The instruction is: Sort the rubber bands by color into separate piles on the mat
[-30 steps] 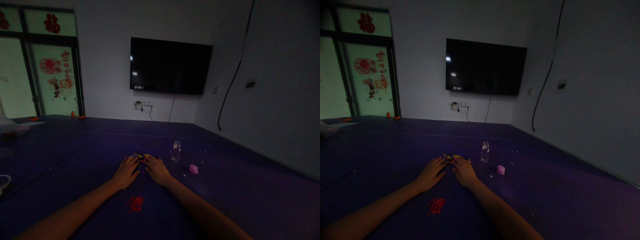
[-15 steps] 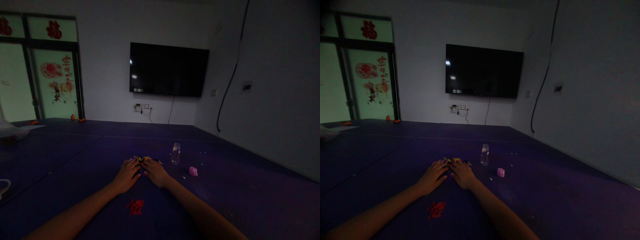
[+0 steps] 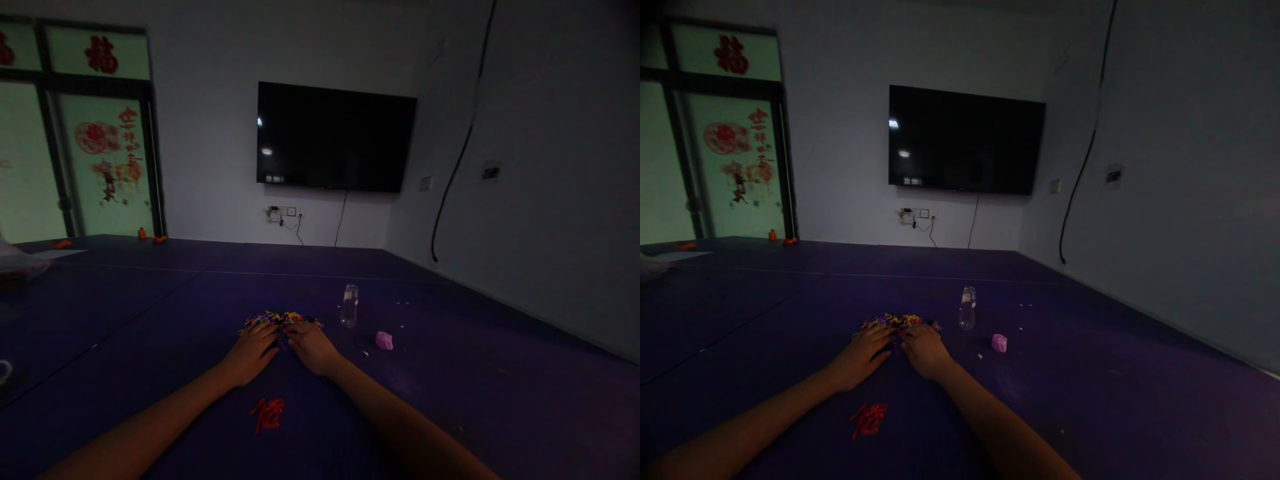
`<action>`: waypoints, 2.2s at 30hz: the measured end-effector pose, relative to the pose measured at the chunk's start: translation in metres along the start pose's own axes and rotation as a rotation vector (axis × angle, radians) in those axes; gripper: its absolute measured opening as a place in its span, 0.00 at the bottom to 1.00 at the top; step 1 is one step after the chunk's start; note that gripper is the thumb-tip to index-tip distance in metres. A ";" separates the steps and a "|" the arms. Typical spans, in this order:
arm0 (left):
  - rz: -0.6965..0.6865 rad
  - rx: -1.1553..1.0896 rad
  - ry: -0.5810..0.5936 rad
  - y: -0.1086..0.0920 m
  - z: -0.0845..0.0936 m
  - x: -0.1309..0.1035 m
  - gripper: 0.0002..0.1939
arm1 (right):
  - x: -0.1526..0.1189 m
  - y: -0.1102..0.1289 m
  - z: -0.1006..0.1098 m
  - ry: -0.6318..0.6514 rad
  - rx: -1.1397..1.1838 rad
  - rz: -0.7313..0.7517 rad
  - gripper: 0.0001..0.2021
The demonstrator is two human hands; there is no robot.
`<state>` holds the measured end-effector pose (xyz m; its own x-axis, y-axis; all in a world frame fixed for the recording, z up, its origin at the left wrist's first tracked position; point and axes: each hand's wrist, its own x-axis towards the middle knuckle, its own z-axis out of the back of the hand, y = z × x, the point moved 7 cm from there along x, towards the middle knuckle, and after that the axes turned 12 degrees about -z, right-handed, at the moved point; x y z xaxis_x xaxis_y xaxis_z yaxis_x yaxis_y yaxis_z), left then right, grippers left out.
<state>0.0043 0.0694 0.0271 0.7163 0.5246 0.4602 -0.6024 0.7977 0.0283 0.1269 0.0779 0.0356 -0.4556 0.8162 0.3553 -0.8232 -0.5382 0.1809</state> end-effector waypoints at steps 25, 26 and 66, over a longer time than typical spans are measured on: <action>0.031 -0.040 0.215 0.008 -0.018 0.004 0.26 | 0.001 -0.001 -0.007 0.002 0.043 0.064 0.16; 0.034 -0.041 0.228 0.009 -0.019 0.004 0.26 | 0.001 -0.001 -0.007 0.000 0.038 0.066 0.17; -0.035 0.035 -0.101 -0.001 0.007 0.001 0.20 | 0.000 -0.017 0.003 -0.072 -0.017 -0.212 0.18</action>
<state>0.0034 0.0673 0.0336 0.6991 0.4626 0.5452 -0.5908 0.8033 0.0760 0.1416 0.0866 0.0349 -0.2473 0.8932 0.3755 -0.9038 -0.3523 0.2430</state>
